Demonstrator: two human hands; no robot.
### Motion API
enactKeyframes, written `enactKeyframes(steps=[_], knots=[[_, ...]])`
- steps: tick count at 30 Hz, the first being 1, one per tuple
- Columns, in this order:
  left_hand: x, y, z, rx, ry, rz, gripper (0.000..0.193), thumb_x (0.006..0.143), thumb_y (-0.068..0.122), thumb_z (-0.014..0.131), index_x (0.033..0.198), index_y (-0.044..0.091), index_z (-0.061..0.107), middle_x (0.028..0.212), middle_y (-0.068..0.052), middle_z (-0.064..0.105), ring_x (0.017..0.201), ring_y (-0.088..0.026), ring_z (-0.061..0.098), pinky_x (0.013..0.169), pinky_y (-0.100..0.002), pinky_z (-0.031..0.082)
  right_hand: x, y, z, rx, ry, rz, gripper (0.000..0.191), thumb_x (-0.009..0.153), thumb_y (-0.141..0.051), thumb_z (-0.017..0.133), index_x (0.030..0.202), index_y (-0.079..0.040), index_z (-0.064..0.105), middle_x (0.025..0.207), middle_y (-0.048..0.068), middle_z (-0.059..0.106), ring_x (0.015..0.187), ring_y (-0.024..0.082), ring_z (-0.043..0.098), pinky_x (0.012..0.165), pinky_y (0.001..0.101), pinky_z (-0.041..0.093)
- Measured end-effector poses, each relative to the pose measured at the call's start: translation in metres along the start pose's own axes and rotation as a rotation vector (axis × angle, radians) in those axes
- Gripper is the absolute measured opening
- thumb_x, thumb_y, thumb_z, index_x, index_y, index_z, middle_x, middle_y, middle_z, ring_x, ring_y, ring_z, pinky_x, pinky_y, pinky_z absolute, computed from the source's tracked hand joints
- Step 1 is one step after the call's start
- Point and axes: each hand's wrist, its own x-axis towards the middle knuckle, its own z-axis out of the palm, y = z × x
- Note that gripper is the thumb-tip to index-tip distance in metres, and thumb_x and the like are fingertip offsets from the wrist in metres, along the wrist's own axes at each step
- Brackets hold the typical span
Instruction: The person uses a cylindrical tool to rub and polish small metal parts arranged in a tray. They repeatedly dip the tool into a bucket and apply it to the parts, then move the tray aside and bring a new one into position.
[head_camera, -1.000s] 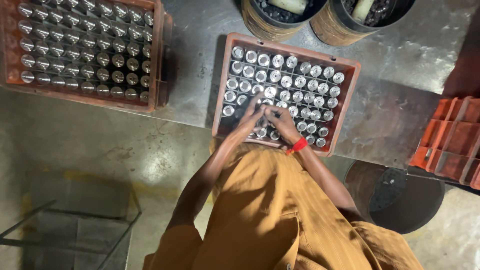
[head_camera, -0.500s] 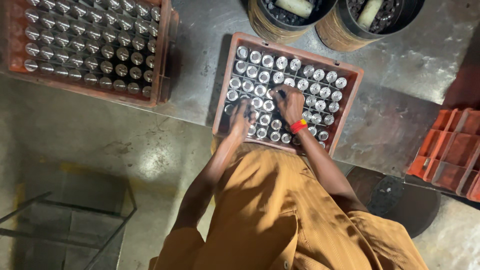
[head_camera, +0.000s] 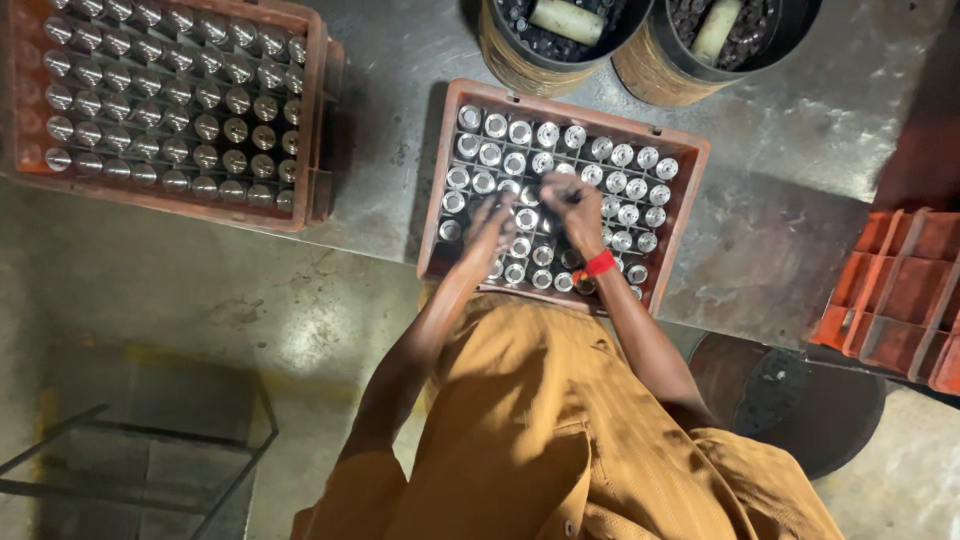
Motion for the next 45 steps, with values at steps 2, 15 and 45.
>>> enactKeyframes(steps=[2, 15, 45], knots=[[0.005, 0.004, -0.005, -0.181, 0.072, -0.015, 0.028, 0.106, 0.022, 0.056, 0.129, 0.006, 0.060, 0.079, -0.001, 0.053, 0.059, -0.008, 0.047, 0.050, -0.023, 0.036, 0.017, -0.008, -0.001, -0.252, 0.137, -0.179, 0.020, 0.089, -0.019, 0.079, 0.108, -0.013, 0.075, 0.097, 0.004, 0.079, 0.084, 0.015, 0.067, 0.077, 0.0334, 0.051], [0.007, -0.003, -0.007, -0.030, -0.003, 0.157, 0.040, 0.109, 0.035, 0.057, 0.136, 0.005, 0.063, 0.085, 0.002, 0.057, 0.064, -0.004, 0.047, 0.053, -0.019, 0.035, 0.039, -0.023, 0.000, -0.492, 0.147, -0.334, 0.015, 0.095, -0.018, 0.077, 0.109, -0.013, 0.080, 0.109, 0.009, 0.079, 0.096, 0.024, 0.073, 0.088, 0.0413, 0.056], [0.005, -0.008, 0.004, 0.198, -0.149, 0.188, 0.035, 0.106, 0.027, 0.054, 0.137, 0.012, 0.048, 0.083, 0.003, 0.049, 0.062, -0.004, 0.043, 0.047, -0.019, 0.032, -0.007, 0.001, 0.001, 0.119, -0.242, 0.081, 0.026, 0.098, -0.017, 0.068, 0.123, -0.010, 0.074, 0.114, 0.000, 0.075, 0.097, 0.014, 0.068, 0.084, 0.0287, 0.055]])
